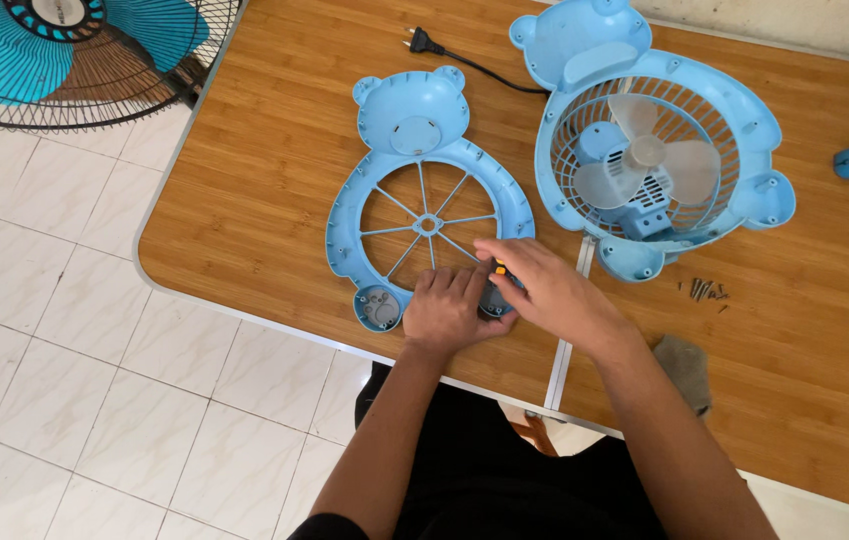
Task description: The person disassembles a blue bear-shaped electric fan on a wooden table. They use a screwdriver to remove screws from the front grille and base, then separate the grille, remove the fan blades, and place the parts on the table.
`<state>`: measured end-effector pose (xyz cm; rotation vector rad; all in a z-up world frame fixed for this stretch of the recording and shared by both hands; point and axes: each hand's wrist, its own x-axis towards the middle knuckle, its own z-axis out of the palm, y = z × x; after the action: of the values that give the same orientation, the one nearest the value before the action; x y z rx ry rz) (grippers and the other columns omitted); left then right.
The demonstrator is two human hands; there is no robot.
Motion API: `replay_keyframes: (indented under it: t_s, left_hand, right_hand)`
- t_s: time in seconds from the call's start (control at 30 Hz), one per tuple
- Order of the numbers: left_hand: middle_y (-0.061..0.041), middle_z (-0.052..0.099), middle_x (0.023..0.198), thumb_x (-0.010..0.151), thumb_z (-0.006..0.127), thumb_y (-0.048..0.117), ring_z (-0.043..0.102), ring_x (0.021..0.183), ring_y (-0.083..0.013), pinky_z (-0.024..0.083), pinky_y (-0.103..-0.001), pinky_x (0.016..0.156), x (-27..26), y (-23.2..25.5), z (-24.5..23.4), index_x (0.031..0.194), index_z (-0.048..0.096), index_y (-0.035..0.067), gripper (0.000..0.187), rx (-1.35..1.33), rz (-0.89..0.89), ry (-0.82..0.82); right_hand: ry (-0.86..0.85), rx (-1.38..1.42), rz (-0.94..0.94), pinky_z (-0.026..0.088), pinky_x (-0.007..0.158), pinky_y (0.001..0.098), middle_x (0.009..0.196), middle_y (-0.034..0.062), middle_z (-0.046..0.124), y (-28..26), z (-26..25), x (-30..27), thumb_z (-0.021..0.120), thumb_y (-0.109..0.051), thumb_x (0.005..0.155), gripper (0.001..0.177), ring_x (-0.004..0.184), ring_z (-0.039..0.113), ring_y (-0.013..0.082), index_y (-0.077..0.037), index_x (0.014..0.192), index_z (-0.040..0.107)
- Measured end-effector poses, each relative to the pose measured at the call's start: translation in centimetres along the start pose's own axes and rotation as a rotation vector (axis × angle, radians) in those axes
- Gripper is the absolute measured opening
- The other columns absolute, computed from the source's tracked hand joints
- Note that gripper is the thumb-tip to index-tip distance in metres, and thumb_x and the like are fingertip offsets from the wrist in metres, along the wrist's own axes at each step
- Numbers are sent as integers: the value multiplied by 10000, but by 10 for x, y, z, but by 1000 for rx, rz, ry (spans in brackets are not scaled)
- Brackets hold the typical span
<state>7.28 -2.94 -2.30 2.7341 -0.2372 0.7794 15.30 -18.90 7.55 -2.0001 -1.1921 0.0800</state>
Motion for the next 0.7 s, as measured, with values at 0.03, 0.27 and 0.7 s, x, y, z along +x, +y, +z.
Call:
replay_keyframes:
  t_s: [0.03, 0.27, 0.7]
  left_hand:
    - [-62, 712, 882, 744, 784, 609, 648, 806, -243, 495, -409, 767, 0, 0, 0, 1194, 708, 46, 726, -3, -6, -2]
    - [-76, 694, 876, 749, 780, 630, 655, 823, -236, 495, -407, 774, 0, 0, -1, 1186, 701, 63, 720, -27, -19, 11]
    - [-49, 702, 891, 751, 771, 615, 632, 796, -233, 484, -405, 758, 0, 1, -3, 1152, 701, 51, 696, -6, 0, 52]
  right_hand:
    - [-3, 9, 15, 556, 900, 425, 1219, 125, 680, -1, 0, 0, 664, -51, 906, 444, 1118, 659, 327, -56, 1336, 551]
    - [53, -55, 140, 564, 821, 370, 1191, 127, 557, 3, 1, 0, 771, -104, 888, 362, 997, 654, 272, -78, 1227, 646]
    - [-32, 140, 72, 571, 860, 324, 1236, 75, 678, -1, -11, -2, 703, -37, 888, 459, 1064, 687, 228, -114, 1336, 636]
